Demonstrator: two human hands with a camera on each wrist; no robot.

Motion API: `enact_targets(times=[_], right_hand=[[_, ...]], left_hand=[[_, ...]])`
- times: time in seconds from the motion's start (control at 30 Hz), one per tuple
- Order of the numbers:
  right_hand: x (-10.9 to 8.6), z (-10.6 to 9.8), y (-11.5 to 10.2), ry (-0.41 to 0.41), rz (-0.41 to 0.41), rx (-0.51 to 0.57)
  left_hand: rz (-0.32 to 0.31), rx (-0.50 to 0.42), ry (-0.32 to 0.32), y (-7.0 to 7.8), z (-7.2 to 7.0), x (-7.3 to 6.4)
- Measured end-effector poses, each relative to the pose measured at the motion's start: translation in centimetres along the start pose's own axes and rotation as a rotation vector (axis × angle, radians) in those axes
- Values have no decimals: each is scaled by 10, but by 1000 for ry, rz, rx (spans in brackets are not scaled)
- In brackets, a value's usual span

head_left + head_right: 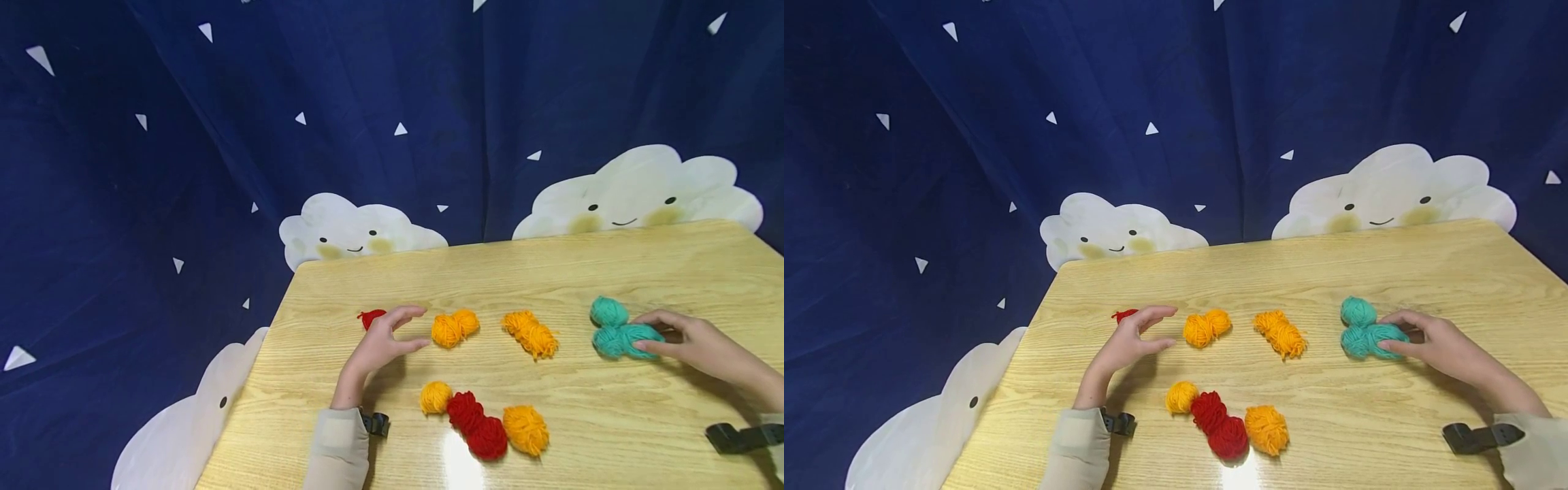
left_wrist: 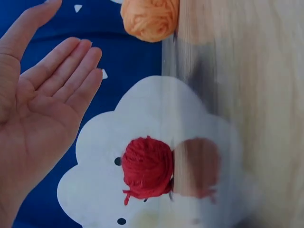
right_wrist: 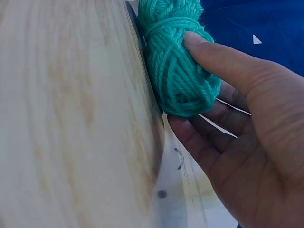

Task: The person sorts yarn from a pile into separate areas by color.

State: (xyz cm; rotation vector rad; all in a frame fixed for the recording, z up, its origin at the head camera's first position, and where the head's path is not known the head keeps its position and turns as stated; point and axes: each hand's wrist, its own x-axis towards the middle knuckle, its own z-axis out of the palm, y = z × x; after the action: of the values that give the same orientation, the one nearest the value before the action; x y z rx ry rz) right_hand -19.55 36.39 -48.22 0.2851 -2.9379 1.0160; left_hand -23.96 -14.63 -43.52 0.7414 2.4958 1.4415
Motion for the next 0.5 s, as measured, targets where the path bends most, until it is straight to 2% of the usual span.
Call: enact_targets(times=[0.27,0.5], right_hand=[[0,0,-1,-12,16,-4],[1,0,-1,2,6,1]], left_hand=[[16,-33,-135,9,9,0],[69,-8,-244,21,18,-3]])
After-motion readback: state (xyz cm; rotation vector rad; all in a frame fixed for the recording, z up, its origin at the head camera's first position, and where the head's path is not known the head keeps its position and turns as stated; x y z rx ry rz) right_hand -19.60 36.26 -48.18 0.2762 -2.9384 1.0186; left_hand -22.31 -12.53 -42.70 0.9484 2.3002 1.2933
